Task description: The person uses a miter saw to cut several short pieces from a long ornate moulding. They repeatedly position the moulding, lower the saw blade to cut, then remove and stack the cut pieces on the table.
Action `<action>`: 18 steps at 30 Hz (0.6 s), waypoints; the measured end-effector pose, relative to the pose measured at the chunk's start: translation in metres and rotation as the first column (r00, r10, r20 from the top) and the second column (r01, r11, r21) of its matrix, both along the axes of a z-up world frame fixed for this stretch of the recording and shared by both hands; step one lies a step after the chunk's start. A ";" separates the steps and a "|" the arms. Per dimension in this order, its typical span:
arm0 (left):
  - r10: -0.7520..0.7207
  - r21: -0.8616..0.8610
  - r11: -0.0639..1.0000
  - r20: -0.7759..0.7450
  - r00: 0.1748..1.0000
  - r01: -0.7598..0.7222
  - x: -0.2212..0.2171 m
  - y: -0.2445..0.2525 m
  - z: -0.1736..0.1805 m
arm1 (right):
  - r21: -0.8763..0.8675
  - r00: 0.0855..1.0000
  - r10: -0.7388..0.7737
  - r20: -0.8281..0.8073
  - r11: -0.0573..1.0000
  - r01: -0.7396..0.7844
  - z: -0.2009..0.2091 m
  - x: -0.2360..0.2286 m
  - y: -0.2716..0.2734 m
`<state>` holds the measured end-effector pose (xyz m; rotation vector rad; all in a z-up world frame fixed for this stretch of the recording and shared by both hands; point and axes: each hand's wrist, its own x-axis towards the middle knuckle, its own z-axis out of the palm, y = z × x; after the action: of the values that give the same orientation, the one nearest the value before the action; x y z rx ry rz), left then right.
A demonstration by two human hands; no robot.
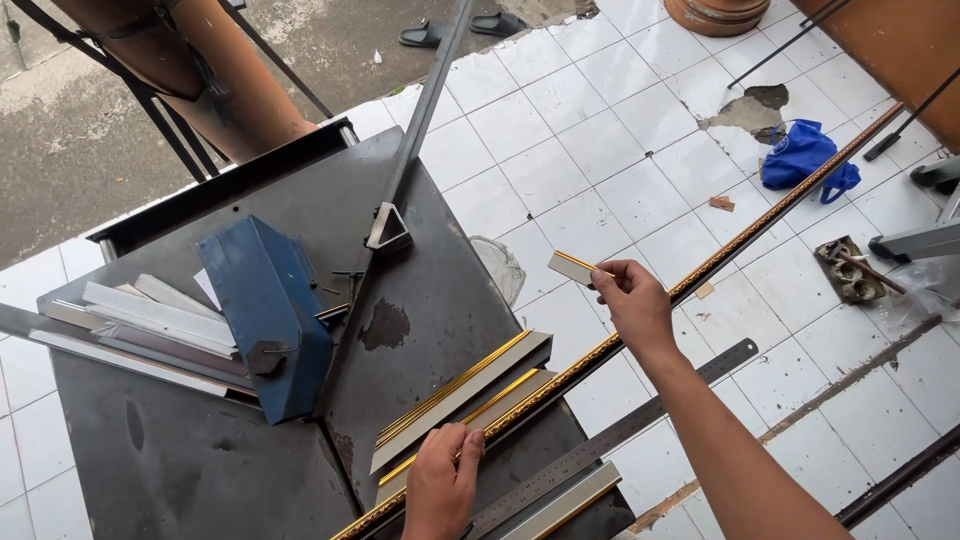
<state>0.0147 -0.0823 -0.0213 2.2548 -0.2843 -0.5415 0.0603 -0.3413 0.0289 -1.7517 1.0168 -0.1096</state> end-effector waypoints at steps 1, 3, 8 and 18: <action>-0.001 0.004 1.000 0.003 1.000 0.001 0.001 -0.002 -0.001 | 0.004 1.000 -0.001 0.003 1.000 0.001 -0.004 0.010 0.000; 0.043 0.062 0.997 -0.038 0.998 -0.040 0.001 -0.007 -0.004 | -0.033 0.981 0.154 -0.120 0.987 -0.159 -0.013 0.028 0.000; 0.112 0.055 0.992 -0.037 0.993 -0.110 0.002 -0.016 -0.008 | -0.025 0.960 0.247 -0.132 0.967 -0.253 -0.012 0.048 0.004; 0.213 -0.067 0.974 -0.025 0.977 -0.215 -0.002 -0.015 0.003 | 0.148 0.969 0.218 -0.112 0.968 -0.201 -0.002 0.019 0.011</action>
<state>0.0129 -0.0975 -0.0178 2.1791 -0.0483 -0.4303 0.0796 -0.3304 0.0267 -1.7469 0.9009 0.2041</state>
